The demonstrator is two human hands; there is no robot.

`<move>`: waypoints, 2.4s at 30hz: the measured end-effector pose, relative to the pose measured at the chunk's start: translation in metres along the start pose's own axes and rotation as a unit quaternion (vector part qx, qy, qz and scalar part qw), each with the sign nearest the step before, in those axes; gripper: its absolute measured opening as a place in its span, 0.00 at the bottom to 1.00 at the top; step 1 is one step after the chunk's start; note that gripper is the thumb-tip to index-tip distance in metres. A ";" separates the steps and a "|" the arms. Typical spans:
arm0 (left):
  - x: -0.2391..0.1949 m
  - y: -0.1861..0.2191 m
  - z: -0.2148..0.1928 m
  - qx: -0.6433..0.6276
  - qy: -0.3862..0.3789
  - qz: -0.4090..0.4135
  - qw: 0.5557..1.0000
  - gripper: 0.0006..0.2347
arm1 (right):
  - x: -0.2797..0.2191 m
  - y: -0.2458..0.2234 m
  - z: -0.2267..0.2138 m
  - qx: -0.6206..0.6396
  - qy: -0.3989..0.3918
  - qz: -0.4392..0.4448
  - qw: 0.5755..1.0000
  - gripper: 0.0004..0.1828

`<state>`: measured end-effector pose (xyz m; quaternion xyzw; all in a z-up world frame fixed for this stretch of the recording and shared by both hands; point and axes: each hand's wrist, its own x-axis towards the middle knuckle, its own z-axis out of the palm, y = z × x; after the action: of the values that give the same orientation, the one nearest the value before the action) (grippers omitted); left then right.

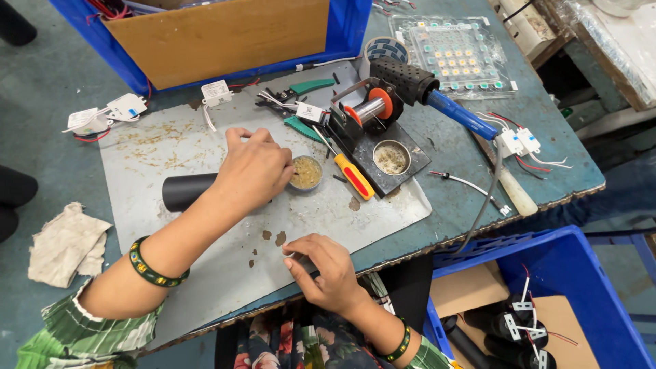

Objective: The person solders wires to small white electrical components and attaches them to black cylindrical housings. They repeatedly pick up a soldering iron, apply solder to wire ends, and place finished units aside.

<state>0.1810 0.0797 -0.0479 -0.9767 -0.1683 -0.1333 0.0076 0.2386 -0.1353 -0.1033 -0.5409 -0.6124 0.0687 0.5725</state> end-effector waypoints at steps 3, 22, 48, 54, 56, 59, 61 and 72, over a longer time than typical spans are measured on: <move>0.000 0.000 0.002 0.021 0.011 0.016 1.000 0.07 | 0.001 0.000 0.000 0.001 -0.003 -0.003 1.000 0.10; -0.042 -0.012 -0.025 -0.242 -0.064 -0.062 0.966 0.21 | 0.000 -0.001 0.001 0.002 -0.008 0.010 1.000 0.10; -0.106 -0.009 -0.064 -0.106 -0.065 -0.023 0.992 0.29 | -0.013 0.005 0.000 0.010 0.053 0.014 0.998 0.03; -0.083 0.014 -0.044 -0.002 -0.067 -0.049 0.997 0.29 | -0.018 0.009 0.000 0.065 0.082 0.070 0.992 0.03; -0.079 0.022 -0.037 0.053 -0.010 -0.035 0.998 0.28 | -0.020 0.009 0.000 0.074 0.089 0.057 0.992 0.02; -0.073 0.030 -0.025 0.062 0.017 -0.045 0.997 0.27 | -0.022 0.011 0.000 0.096 0.095 0.063 0.989 0.01; -0.068 0.033 -0.019 0.030 0.032 -0.060 0.997 0.26 | -0.021 0.012 0.000 0.087 0.094 0.036 0.991 0.01; -0.058 0.040 -0.009 -0.111 0.124 -0.088 0.982 0.10 | -0.019 0.010 -0.004 0.057 0.075 0.020 0.995 0.03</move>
<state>0.1396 0.0228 -0.0535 -0.9289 -0.2354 -0.2709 -0.0916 0.2427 -0.1474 -0.1214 -0.5230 -0.5519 0.0742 0.6453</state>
